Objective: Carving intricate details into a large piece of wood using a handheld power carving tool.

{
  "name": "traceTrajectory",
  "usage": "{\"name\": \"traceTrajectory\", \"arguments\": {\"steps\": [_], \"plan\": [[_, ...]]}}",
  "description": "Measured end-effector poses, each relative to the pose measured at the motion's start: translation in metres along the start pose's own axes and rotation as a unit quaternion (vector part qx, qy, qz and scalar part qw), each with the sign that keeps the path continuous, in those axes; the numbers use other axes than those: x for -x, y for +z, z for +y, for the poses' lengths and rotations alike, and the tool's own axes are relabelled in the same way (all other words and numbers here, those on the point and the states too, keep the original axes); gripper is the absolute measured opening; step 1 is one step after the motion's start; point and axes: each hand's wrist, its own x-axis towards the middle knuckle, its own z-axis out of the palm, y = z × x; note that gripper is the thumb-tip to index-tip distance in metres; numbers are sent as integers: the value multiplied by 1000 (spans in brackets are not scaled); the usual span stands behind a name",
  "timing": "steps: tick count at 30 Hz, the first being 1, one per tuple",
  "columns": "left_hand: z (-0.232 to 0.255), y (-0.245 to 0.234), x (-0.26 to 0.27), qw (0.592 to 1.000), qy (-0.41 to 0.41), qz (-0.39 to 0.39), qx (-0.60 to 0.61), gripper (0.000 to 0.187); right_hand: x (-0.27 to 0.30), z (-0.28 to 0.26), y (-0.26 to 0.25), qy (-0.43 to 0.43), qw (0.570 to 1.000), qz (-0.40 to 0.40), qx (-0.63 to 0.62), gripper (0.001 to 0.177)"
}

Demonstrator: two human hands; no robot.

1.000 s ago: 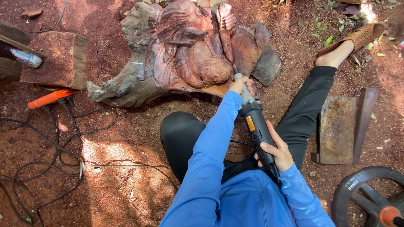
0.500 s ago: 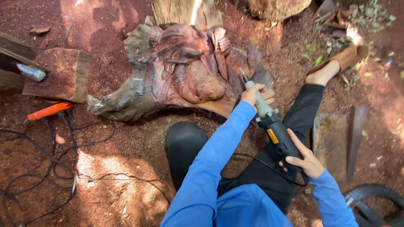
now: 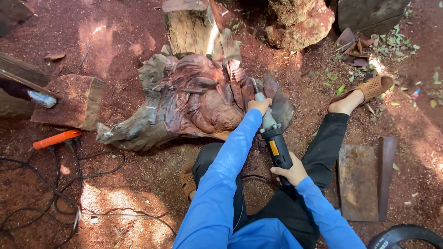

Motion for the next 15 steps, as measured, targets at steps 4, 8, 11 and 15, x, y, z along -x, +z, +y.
{"name": "traceTrajectory", "arguments": {"steps": [4, 8, 11, 15], "plan": [[20, -13, 35, 1000, -14, 0, 20, 88, 4, -18, 4, 21, 1000, 0, 14, 68], [32, -22, 53, 1000, -16, 1, 24, 89, 8, -32, 7, 22, 1000, -8, -3, 66], [35, -24, 65, 999, -24, 0, 42, 90, 9, -38, 6, 19, 1000, -11, -18, 67], [29, -24, 56, 998, -32, -1, 54, 91, 16, -52, 3, 30, 999, -18, -18, 60]]}}
